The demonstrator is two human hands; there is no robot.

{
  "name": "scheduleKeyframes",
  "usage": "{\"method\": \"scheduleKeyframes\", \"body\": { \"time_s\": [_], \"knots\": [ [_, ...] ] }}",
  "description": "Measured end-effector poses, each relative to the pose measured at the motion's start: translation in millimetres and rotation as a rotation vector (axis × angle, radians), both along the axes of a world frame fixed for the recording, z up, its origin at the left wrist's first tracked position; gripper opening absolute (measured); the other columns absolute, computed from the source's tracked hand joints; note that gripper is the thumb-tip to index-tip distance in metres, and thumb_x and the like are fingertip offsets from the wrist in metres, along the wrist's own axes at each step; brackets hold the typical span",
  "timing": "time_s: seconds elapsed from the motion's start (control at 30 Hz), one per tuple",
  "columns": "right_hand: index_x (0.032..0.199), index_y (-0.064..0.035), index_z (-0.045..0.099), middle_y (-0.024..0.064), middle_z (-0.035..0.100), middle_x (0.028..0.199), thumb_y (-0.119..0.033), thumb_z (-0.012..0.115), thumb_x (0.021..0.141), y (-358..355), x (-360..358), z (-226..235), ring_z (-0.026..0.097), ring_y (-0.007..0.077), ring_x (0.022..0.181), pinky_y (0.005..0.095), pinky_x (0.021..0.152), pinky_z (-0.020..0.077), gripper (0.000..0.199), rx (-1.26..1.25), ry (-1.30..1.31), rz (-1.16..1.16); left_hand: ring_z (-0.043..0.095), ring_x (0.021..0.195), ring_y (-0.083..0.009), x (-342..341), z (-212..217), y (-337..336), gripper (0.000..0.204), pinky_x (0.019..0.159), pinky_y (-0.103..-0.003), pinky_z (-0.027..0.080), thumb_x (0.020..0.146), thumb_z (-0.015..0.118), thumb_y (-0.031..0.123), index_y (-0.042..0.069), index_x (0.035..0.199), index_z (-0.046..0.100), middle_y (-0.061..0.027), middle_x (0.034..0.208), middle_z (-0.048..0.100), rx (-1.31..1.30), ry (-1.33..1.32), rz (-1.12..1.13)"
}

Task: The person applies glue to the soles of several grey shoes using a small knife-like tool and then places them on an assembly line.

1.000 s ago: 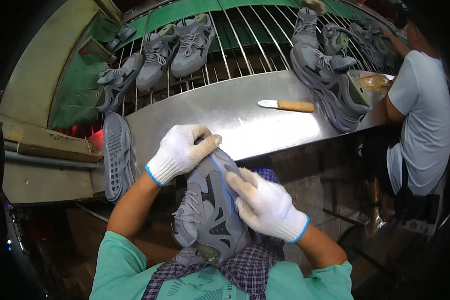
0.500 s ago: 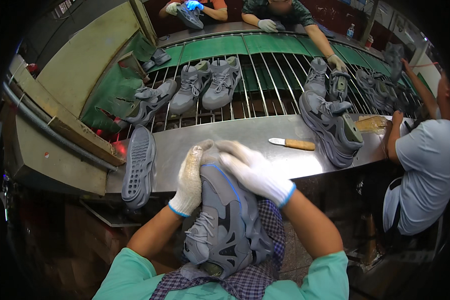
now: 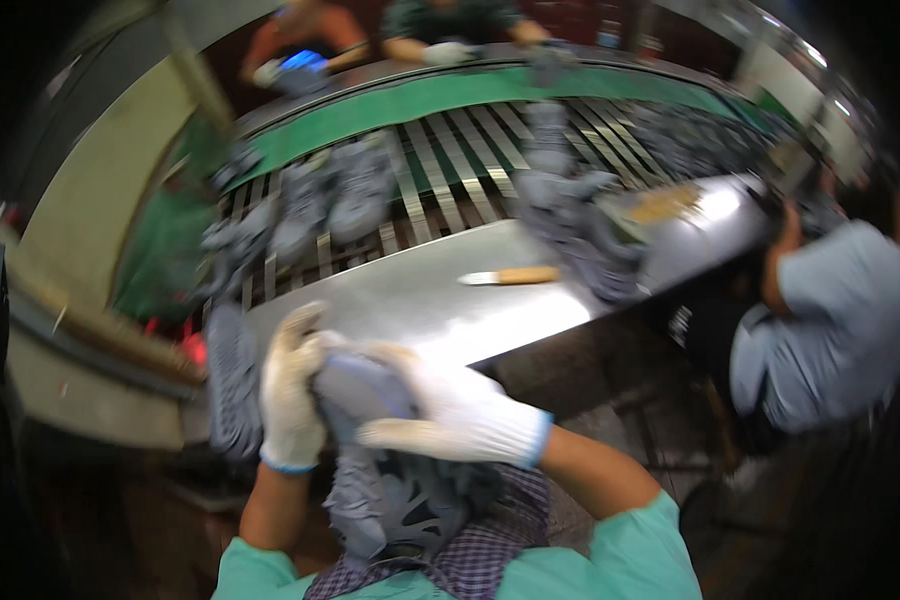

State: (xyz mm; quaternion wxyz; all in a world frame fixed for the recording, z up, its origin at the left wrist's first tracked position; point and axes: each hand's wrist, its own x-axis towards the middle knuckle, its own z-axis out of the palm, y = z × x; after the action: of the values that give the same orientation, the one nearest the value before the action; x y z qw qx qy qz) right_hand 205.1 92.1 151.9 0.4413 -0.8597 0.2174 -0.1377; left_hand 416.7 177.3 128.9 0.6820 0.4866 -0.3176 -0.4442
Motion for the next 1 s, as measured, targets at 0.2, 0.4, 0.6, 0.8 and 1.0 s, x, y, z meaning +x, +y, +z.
{"method": "scheduleKeyframes", "body": {
  "time_s": [0.2,0.4,0.6,0.8,1.0],
  "knots": [
    [0.152,-0.0011,0.052,0.0223,0.072,0.124,-0.029,0.087,0.083,15.2,12.8,48.1,0.077,0.0387,0.101,0.0436,0.084,0.0641,0.083,-0.212,-0.390,-0.114,0.066,0.126,-0.0272,19.3,-35.7,7.0,0.053,0.115,-0.043,0.052,0.106,0.060,0.031,0.003,0.150,0.053,-0.0142,0.143,0.064,-0.067,0.583,-0.144],
    [0.136,0.0020,0.069,0.0224,0.063,0.145,-0.056,0.083,0.088,-2.9,-45.3,5.9,0.056,0.0414,0.142,0.0528,0.119,0.0435,0.077,0.152,-0.785,0.207,0.064,0.132,-0.0292,21.4,-89.0,58.4,0.063,0.115,-0.046,0.052,0.106,0.064,0.045,0.003,0.151,0.053,-0.0154,0.148,0.062,0.098,0.439,-0.204],
    [0.167,0.0005,0.033,0.0194,0.038,0.171,-0.060,0.040,0.113,40.7,-64.5,-173.2,0.032,0.0325,0.160,0.0447,0.132,0.0256,0.081,0.758,-0.292,-0.208,0.073,0.115,-0.0346,61.7,-53.2,48.4,0.102,0.103,-0.043,0.056,0.064,0.102,0.040,-0.008,0.141,0.055,-0.0210,0.127,0.073,0.422,-0.532,-0.446],
    [0.159,-0.0005,0.046,0.0248,0.056,0.155,-0.046,0.061,0.107,-22.9,-37.3,-59.9,0.056,0.0374,0.143,0.0474,0.117,0.0472,0.071,0.319,-0.278,-0.151,0.067,0.125,-0.0434,-23.0,-1.2,-15.7,0.104,0.107,-0.049,0.054,0.071,0.090,0.062,0.002,0.148,0.055,-0.0282,0.133,0.067,0.284,-1.224,-0.911],
    [0.140,-0.0123,0.069,0.0161,0.070,0.135,-0.055,0.075,0.090,-23.4,-17.3,-6.0,0.073,0.0328,0.115,0.0434,0.097,0.0605,0.066,-0.298,0.393,0.126,0.072,0.113,-0.0438,-18.3,-9.8,-5.2,0.104,0.101,-0.047,0.058,0.066,0.095,0.052,0.000,0.147,0.056,-0.0276,0.123,0.072,0.427,-1.221,-0.919]
  ]
}}
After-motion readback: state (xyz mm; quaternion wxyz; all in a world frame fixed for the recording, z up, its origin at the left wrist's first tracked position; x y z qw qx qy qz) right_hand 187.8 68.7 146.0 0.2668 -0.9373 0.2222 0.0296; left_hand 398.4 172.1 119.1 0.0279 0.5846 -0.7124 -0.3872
